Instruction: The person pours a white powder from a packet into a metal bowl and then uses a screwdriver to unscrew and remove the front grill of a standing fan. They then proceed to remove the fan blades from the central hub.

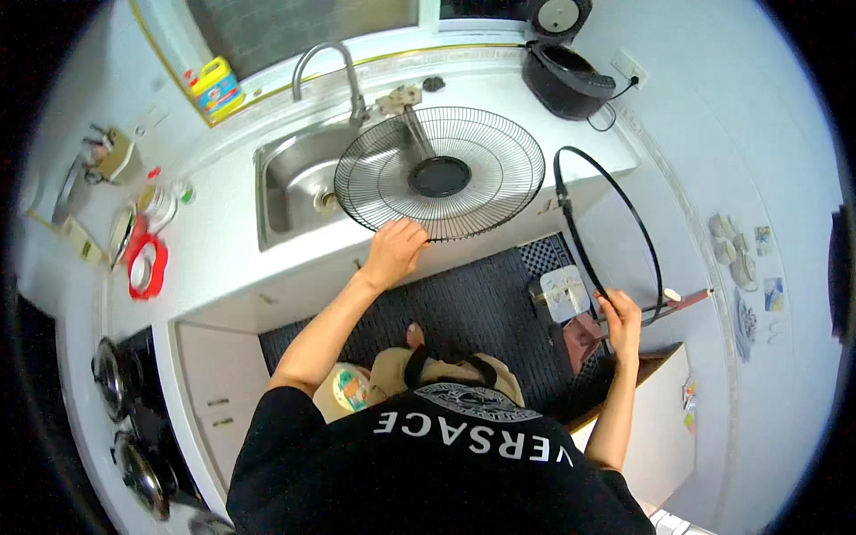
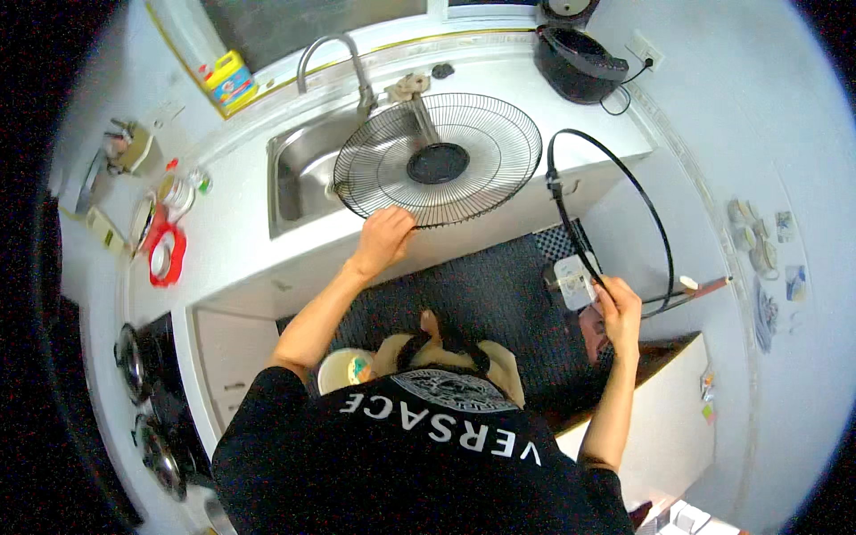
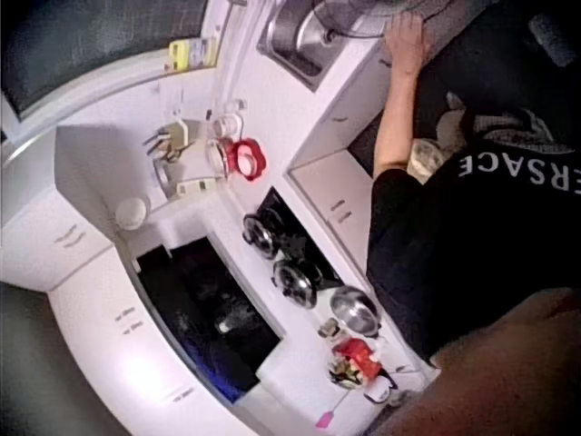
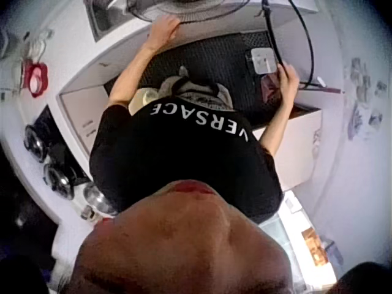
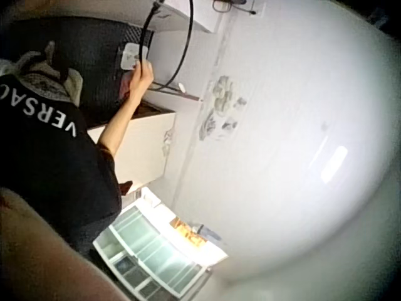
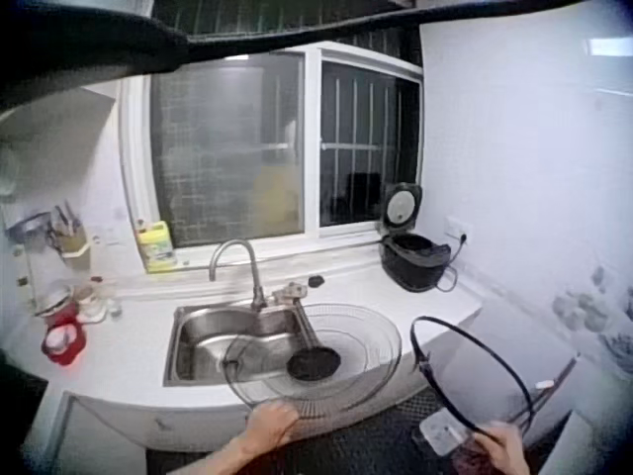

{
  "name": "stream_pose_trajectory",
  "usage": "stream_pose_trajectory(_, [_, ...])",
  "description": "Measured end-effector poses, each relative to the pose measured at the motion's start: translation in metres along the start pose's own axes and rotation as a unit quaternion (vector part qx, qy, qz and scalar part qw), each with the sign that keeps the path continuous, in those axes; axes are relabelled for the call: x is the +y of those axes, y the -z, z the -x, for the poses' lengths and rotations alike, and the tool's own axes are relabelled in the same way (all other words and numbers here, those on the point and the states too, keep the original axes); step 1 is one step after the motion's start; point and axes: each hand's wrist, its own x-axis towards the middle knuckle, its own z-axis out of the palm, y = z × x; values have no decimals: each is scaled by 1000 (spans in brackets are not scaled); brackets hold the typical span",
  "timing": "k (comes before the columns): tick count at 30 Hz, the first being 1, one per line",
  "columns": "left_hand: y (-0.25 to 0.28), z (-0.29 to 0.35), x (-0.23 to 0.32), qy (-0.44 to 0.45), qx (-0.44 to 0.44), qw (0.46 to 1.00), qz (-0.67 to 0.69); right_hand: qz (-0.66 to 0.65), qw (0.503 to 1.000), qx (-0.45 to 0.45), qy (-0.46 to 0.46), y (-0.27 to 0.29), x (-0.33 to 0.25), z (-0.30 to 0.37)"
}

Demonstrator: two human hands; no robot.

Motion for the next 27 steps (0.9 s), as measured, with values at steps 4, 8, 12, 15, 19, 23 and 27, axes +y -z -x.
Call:
stream_pose_trajectory(4, [-52,-46,-58,-26,-34,999,0,104,993,5,56,-19,14,-59])
stream_pose_trajectory(8, [-101,-76,-97,-42,-8,999,0,123,992,11,37,-39,48,-109])
stream_pose_trajectory(12, [-142,-91,-123,-22,-11,1000,-4,152,988,9,32,-55,89,-165])
stream_pose_trajectory(15, [-162,-98,-142,1,-108,994,-35,116,993,-6,22,-69,121,-209])
stream_pose_trajectory(19, [-175,-110,-150,1,-109,993,-35,98,995,-4,26,-85,169,-255])
stream_pose_trajectory(23, [-192,-119,-160,18,-156,986,-53,83,996,-20,32,-98,196,-309])
stream_pose_trajectory(27, [-208,-120,-155,35,-168,984,-50,59,997,-48,34,-108,218,-344])
